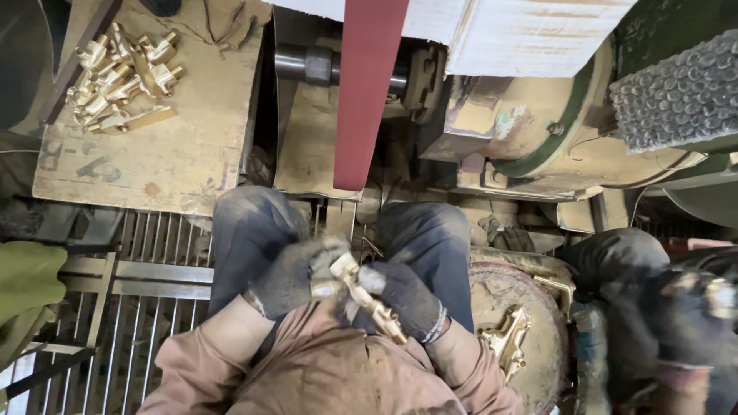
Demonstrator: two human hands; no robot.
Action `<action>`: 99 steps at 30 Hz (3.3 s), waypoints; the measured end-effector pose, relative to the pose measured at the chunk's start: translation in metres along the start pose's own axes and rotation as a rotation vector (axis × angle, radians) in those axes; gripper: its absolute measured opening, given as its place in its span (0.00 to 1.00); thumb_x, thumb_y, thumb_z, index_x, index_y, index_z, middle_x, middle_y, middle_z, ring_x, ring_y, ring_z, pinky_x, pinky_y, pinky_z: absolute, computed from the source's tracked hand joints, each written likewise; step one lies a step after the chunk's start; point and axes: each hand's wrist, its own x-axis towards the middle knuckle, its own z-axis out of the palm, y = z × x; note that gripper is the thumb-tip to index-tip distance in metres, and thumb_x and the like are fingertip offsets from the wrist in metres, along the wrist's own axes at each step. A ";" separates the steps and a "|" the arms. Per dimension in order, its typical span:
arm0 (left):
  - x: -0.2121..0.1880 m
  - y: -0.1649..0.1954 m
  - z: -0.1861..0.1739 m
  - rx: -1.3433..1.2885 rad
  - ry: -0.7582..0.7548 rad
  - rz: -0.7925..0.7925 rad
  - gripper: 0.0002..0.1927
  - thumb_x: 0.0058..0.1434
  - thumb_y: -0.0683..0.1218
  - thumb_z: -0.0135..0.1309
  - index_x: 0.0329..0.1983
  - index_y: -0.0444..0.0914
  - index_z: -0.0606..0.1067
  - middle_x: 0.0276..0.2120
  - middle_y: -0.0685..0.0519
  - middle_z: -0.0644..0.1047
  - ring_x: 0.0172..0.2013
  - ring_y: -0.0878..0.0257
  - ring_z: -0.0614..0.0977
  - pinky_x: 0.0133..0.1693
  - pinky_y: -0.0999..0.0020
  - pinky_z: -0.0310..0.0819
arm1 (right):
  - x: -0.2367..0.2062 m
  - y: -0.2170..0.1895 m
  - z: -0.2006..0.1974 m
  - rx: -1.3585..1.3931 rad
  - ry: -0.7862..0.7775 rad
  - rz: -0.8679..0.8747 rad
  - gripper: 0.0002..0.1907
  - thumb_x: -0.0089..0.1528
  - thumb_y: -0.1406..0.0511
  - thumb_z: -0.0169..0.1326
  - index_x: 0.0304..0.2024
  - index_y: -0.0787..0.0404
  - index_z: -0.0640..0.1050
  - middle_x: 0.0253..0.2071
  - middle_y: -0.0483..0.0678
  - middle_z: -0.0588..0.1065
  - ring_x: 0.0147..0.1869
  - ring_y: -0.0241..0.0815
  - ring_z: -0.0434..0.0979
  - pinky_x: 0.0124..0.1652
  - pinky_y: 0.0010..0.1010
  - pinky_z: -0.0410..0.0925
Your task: The person sits on the floor and uses a belt sander to smooth small brass-colored metal parts. They hold each part with gloved hands, press it against the moving belt, rotate it to sand multiple edges, and place finished pieces on a nearby wooden board.
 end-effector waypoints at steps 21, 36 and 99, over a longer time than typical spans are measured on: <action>0.006 0.009 -0.016 -1.004 -0.001 -0.112 0.12 0.79 0.39 0.57 0.56 0.24 0.73 0.38 0.56 0.75 0.37 0.68 0.78 0.44 0.68 0.76 | -0.001 -0.051 -0.021 -0.730 0.198 -0.437 0.23 0.55 0.67 0.71 0.51 0.63 0.79 0.51 0.46 0.82 0.46 0.31 0.82 0.46 0.26 0.75; 0.073 -0.023 -0.061 0.207 0.290 -0.108 0.15 0.55 0.38 0.66 0.45 0.34 0.79 0.36 0.53 0.83 0.36 0.65 0.83 0.38 0.70 0.80 | 0.094 -0.069 -0.057 -0.795 0.287 -0.413 0.24 0.55 0.70 0.68 0.54 0.64 0.79 0.45 0.47 0.81 0.45 0.34 0.81 0.45 0.28 0.75; 0.104 -0.052 -0.072 -0.429 0.335 -0.307 0.09 0.61 0.37 0.56 0.44 0.29 0.76 0.33 0.44 0.82 0.27 0.59 0.82 0.29 0.64 0.80 | 0.133 -0.052 -0.071 -0.131 0.361 -0.210 0.17 0.65 0.66 0.54 0.54 0.70 0.75 0.30 0.50 0.79 0.27 0.37 0.78 0.28 0.28 0.74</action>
